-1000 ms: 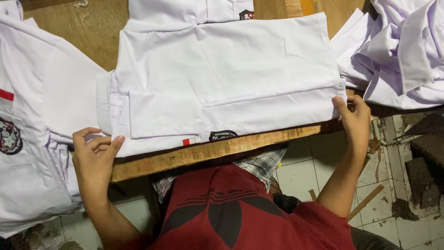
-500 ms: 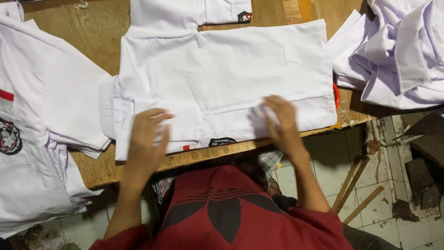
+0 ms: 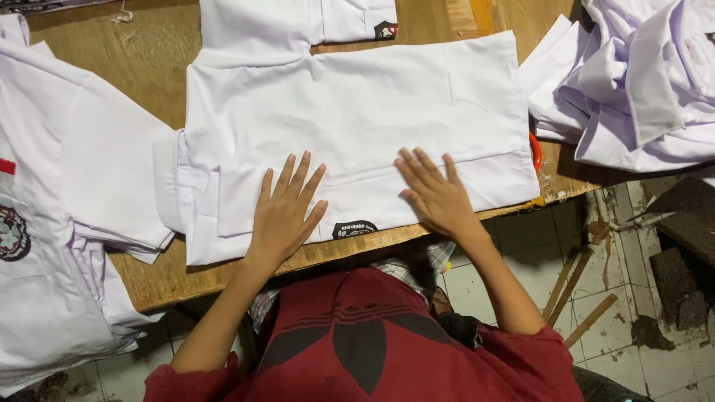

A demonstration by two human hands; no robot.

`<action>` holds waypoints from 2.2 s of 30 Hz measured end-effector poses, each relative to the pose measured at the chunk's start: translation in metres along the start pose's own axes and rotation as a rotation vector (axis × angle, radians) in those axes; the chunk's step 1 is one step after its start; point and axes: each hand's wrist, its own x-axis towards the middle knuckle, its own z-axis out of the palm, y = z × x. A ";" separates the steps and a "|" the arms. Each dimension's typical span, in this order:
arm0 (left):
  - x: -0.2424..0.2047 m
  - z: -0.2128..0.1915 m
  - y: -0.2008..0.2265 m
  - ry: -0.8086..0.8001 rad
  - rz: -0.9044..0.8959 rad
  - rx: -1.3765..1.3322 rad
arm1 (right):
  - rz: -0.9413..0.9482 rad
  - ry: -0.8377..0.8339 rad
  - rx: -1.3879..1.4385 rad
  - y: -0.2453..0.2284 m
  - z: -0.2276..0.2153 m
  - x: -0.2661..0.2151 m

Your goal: The person is buttoning, folding, and trimming loose threads on white school shirts at a work table.

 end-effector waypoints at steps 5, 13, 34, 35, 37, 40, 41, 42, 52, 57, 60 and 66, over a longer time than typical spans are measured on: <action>-0.001 -0.001 0.000 0.011 0.007 -0.015 | 0.272 0.026 -0.020 0.066 -0.019 -0.035; -0.001 -0.026 -0.012 -0.238 0.032 -0.132 | 0.391 0.080 -0.085 0.087 -0.034 -0.044; 0.006 -0.032 -0.035 -0.112 0.133 0.133 | -0.158 0.168 0.002 0.003 -0.012 0.020; 0.009 -0.042 -0.037 -0.251 0.142 0.047 | -0.185 0.118 0.022 0.005 -0.023 0.023; 0.021 -0.063 -0.046 -0.389 0.152 -0.040 | -0.210 0.068 0.042 0.016 -0.037 0.035; 0.045 -0.095 -0.070 -0.316 0.229 -0.318 | -0.208 0.171 0.138 0.042 -0.047 0.066; 0.056 -0.102 -0.083 -0.165 0.240 -0.263 | -0.218 0.180 0.142 0.052 -0.052 0.081; 0.067 -0.110 -0.095 -0.014 0.250 -0.207 | -0.228 0.189 0.147 0.061 -0.057 0.096; 0.108 -0.126 -0.168 -0.141 -0.498 -0.500 | -0.001 0.032 0.204 0.104 -0.048 0.163; 0.112 -0.114 -0.188 -0.198 -0.616 -0.583 | -0.047 0.071 0.129 0.103 -0.060 0.167; 0.110 -0.101 -0.202 -0.146 -0.559 -0.709 | -0.135 0.078 0.165 0.115 -0.064 0.175; 0.114 -0.093 -0.195 -0.045 -0.413 -0.840 | 0.082 -0.069 0.254 0.103 -0.082 0.169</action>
